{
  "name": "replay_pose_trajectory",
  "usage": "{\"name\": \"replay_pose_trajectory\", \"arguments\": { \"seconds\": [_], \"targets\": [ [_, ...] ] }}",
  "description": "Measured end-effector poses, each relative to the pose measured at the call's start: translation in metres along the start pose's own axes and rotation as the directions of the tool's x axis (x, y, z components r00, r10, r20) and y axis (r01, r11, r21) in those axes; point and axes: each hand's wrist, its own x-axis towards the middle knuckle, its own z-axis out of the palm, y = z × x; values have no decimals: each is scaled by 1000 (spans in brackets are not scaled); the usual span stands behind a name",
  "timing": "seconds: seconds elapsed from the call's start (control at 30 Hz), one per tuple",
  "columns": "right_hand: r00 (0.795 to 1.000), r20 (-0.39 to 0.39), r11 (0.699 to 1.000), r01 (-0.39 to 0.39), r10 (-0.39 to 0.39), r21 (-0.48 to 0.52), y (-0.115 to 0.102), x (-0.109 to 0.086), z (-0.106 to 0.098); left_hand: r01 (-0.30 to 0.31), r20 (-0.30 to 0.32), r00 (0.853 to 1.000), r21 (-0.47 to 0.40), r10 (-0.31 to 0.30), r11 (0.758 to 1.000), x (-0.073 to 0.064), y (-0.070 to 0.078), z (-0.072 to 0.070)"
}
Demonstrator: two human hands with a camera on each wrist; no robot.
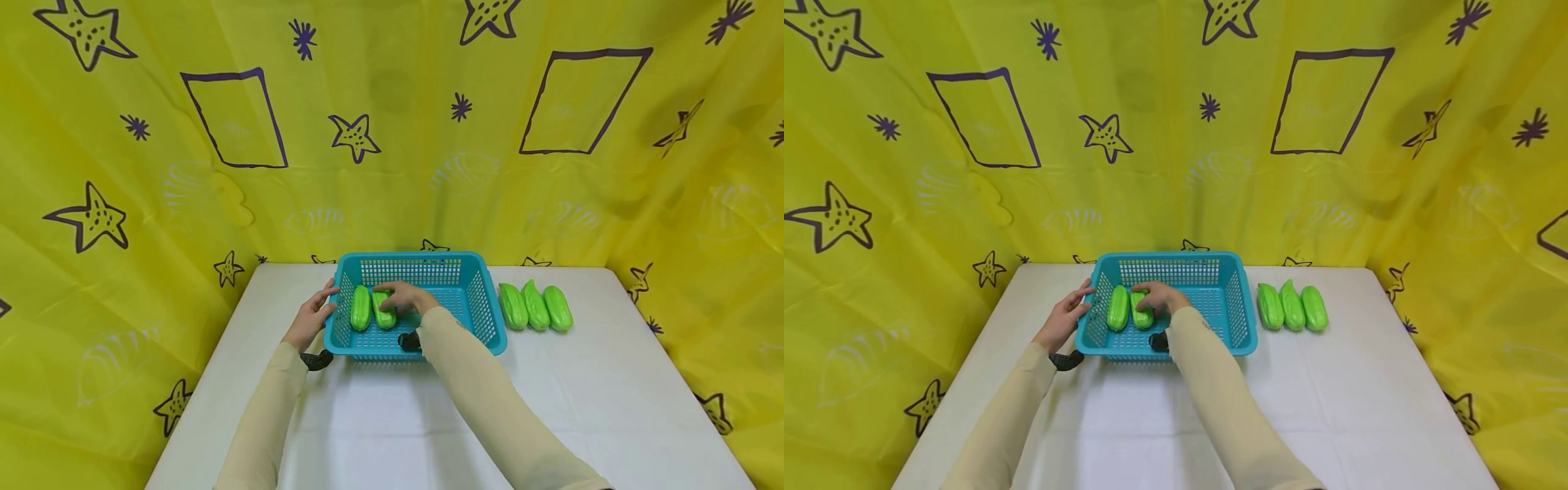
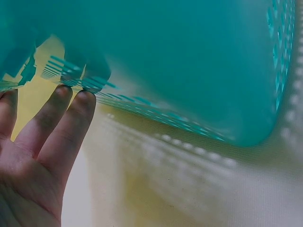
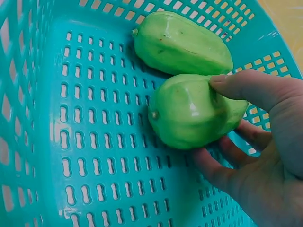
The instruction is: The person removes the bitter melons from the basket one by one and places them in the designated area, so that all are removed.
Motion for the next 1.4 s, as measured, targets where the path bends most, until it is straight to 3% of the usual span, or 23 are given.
{"name": "replay_pose_trajectory", "arguments": {
  "seconds": [0.2,0.73,1.07,1.4],
  "targets": [
    [1000,-10,998,11,-12,-56,2,-3,0,1,5,1000,-2,-1,1000,1,-2,-1],
    [999,-11,997,52,-53,-61,10,-3,-9,-3,4,1000,-10,3,1000,1,-3,0],
    [997,-49,997,68,-67,19,9,-4,-10,1,9,1000,-5,-1,1000,1,-3,0],
    [987,-113,993,116,-112,26,1,-7,-12,7,12,1000,6,-7,1000,2,-2,-2]
  ]
}}
